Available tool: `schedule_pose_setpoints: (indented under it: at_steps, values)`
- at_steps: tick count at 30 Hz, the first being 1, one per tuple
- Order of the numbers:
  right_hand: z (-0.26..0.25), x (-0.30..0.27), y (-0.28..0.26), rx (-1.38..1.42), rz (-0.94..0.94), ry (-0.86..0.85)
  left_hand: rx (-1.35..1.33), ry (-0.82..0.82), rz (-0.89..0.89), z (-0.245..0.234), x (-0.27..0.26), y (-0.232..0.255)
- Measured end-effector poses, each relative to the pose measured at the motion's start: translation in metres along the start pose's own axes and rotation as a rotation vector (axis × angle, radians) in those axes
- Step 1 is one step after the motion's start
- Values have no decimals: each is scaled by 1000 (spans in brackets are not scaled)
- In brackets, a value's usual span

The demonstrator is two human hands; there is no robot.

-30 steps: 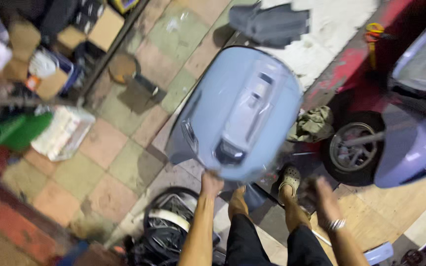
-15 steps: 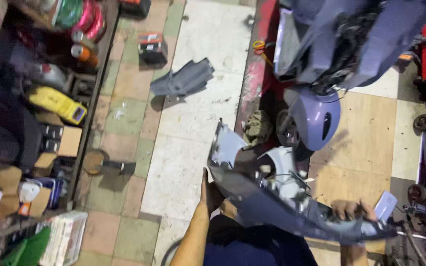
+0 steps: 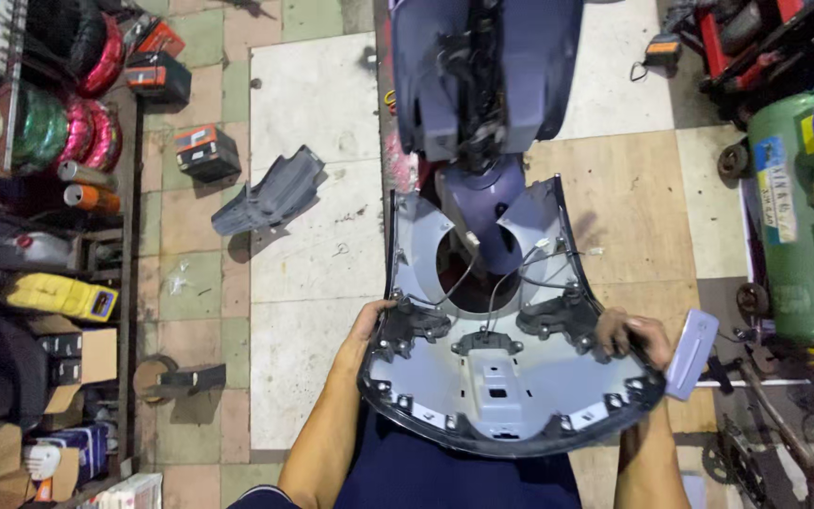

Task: The person removes screws from the under-seat storage compartment using a power drill, handles plastic fairings, and connects electrical wiring for the scooter front panel.

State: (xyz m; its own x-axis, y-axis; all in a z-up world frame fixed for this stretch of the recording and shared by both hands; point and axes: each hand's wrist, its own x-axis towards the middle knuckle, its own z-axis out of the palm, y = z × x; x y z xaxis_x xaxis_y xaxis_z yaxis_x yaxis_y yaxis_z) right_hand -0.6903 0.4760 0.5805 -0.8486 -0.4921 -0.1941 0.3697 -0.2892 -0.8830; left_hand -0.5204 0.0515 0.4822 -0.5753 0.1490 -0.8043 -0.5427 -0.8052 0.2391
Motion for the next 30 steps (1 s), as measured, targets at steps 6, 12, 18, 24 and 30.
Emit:
schedule_pose_setpoints:
  at_steps: [6,12,18,24,30]
  values:
    - [-50,79,2,-201,20,-89,1,-30,-30,27,31,23]
    - [-89,149,26,-26,78,-138,59,75,-53,19,93,56]
    - [-105,211,25,-118,184,-157,112,111,-22,12,157,95]
    - [-128,245,30,-369,345,-168,266,273,-73,31,165,109]
    - [-143,276,25,-616,566,-363,763,403,-203,39,187,150]
